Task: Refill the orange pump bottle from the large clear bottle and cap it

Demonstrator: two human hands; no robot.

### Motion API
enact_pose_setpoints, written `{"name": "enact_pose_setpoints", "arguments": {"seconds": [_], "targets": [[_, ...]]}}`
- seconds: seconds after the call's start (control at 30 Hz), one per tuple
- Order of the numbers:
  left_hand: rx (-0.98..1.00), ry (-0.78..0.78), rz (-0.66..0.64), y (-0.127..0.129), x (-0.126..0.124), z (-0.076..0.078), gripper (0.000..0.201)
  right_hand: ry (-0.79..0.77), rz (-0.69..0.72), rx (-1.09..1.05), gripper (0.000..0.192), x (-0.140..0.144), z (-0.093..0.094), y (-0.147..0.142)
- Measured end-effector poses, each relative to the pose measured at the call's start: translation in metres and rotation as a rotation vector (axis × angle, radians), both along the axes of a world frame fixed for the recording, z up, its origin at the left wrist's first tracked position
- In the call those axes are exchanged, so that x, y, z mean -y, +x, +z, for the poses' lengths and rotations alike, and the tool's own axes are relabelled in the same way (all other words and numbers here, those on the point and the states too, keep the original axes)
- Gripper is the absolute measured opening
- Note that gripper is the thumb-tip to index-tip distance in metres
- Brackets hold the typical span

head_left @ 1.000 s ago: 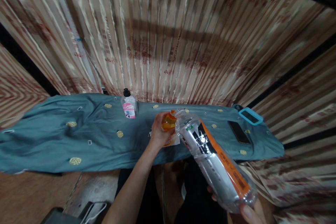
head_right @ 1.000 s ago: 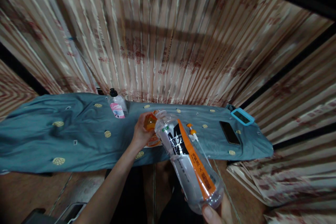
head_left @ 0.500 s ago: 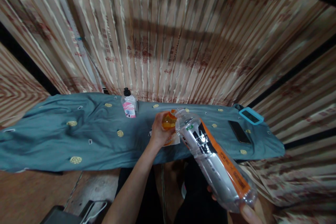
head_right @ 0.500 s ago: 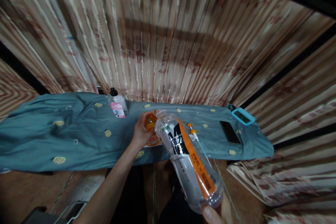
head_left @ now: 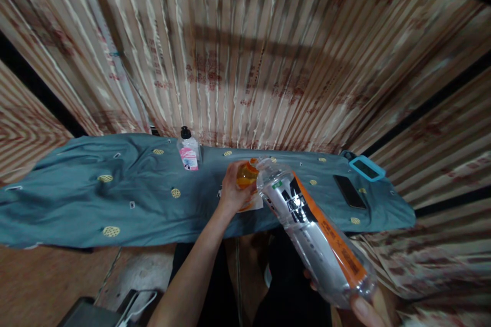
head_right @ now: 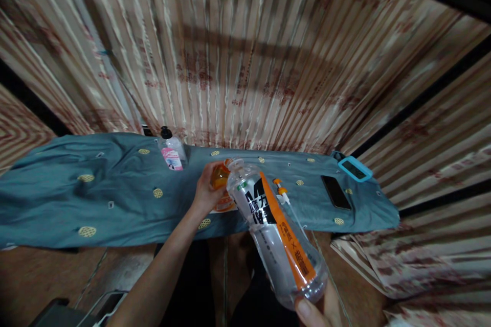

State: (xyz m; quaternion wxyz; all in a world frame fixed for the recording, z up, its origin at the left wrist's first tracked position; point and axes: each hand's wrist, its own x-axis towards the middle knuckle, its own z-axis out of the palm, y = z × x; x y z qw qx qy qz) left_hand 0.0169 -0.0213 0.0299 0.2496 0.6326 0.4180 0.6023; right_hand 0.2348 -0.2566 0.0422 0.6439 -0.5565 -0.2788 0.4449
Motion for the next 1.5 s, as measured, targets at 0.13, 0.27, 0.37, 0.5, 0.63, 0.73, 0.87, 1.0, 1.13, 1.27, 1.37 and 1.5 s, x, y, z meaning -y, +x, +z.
{"name": "enact_pose_setpoints", "arguments": {"seconds": [0.13, 0.27, 0.37, 0.5, 0.63, 0.73, 0.87, 1.0, 1.13, 1.27, 1.37, 1.5], "targets": [[-0.001, -0.009, 0.001, 0.000, 0.000, 0.001, 0.046, 0.035, 0.033, -0.016, 0.072, -0.001, 0.002, 0.002], [0.000, -0.020, -0.009, -0.001, 0.001, 0.001, 0.048, 0.042, 0.029, -0.014, 0.067, 0.000, 0.004, 0.000], [0.006, -0.030, -0.014, -0.001, 0.001, 0.001, 0.047, 0.036, 0.024, 0.004, 0.071, -0.001, 0.004, -0.001], [0.006, -0.035, -0.008, -0.001, 0.001, 0.001, 0.047, 0.029, 0.010, 0.040, 0.075, -0.001, 0.002, -0.001], [0.013, -0.037, -0.016, 0.000, 0.001, 0.001, 0.047, 0.015, 0.004, 0.066, 0.079, -0.002, 0.000, 0.001], [0.017, -0.030, -0.020, -0.001, 0.001, 0.001, 0.046, 0.007, -0.001, 0.081, 0.080, -0.003, 0.000, 0.003], [0.020, -0.037, -0.015, 0.000, 0.001, 0.000, 0.047, 0.013, -0.007, 0.066, 0.072, -0.003, 0.001, 0.003], [0.034, -0.037, -0.013, 0.001, 0.000, 0.000, 0.047, 0.026, -0.004, 0.054, 0.070, -0.002, 0.002, 0.003], [0.035, -0.052, -0.014, 0.001, 0.000, 0.001, 0.047, 0.012, -0.006, 0.057, 0.069, -0.002, 0.006, -0.001], [0.028, -0.049, -0.010, 0.001, 0.000, 0.001, 0.047, -0.029, -0.017, 0.084, 0.079, -0.003, 0.011, -0.008], [0.029, -0.032, -0.009, 0.000, 0.001, 0.001, 0.046, -0.060, -0.045, 0.088, 0.082, -0.004, 0.012, -0.009], [0.024, -0.050, -0.015, 0.000, 0.001, 0.002, 0.046, -0.046, -0.044, 0.061, 0.080, -0.005, 0.010, -0.008]]}}
